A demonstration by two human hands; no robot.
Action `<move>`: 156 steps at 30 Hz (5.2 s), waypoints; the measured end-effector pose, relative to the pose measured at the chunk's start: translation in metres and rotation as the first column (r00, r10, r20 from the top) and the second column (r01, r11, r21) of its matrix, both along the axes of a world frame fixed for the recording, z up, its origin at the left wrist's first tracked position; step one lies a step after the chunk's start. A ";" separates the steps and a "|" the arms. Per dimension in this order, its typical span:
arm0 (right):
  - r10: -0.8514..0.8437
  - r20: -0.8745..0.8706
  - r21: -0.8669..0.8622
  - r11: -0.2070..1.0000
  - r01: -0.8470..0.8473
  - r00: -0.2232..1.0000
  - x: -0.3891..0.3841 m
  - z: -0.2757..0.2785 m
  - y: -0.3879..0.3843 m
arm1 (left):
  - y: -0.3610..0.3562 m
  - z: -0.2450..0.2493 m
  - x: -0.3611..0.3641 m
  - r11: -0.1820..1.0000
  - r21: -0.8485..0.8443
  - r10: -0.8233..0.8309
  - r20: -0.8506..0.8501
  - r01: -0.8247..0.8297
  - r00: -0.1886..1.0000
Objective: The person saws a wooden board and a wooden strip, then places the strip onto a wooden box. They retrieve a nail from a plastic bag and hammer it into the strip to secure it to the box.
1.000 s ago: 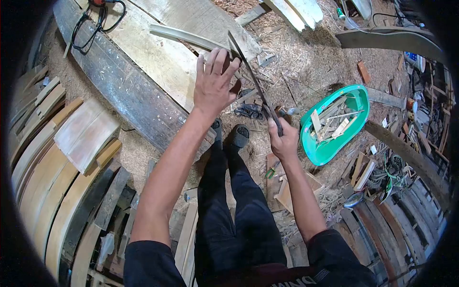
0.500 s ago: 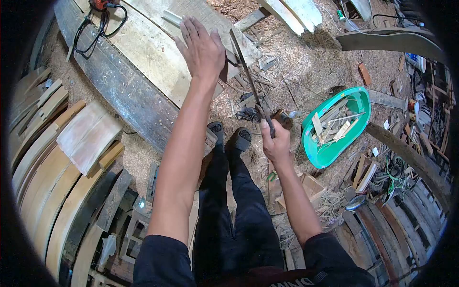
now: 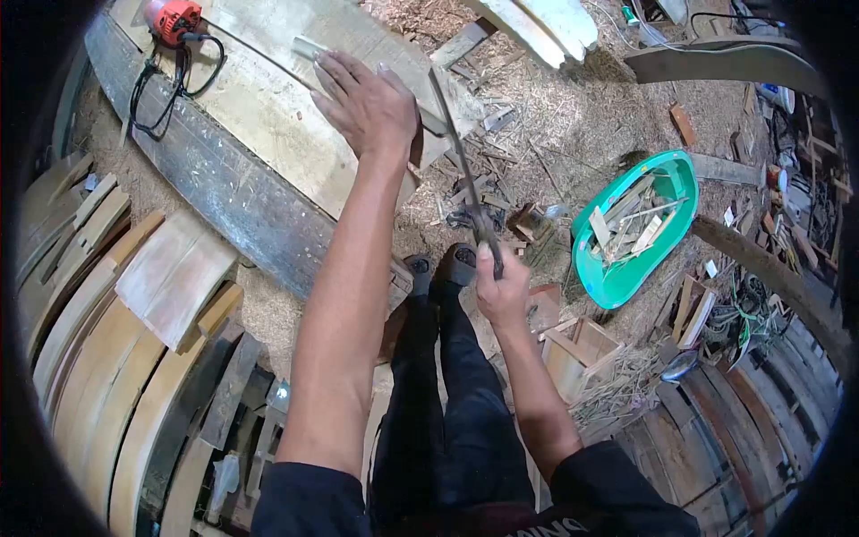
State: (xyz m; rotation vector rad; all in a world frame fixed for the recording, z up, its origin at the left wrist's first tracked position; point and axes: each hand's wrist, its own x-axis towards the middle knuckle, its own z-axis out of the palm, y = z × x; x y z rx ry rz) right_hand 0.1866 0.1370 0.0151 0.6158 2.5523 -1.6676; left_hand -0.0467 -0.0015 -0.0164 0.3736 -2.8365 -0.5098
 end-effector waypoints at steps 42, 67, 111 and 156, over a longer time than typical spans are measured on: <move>0.084 0.039 0.083 0.993 -0.087 0.996 0.006 -0.020 0.006 | -0.003 -0.006 0.004 1.000 -0.004 0.005 -0.041 -0.006 0.999; -0.362 0.238 0.166 0.930 0.329 0.901 0.206 0.107 0.085 | -0.037 0.065 0.037 0.455 -0.033 -0.889 -0.070 0.890 0.452; -0.995 0.077 -0.228 -0.082 0.970 -0.066 0.657 0.105 0.186 | 0.365 0.135 0.754 0.296 0.898 -0.900 0.377 0.326 -0.220; -0.928 0.328 -0.033 -0.199 0.979 -0.178 0.738 -0.090 0.238 | 0.576 -0.204 0.752 -0.820 0.418 -0.343 0.187 0.391 -0.920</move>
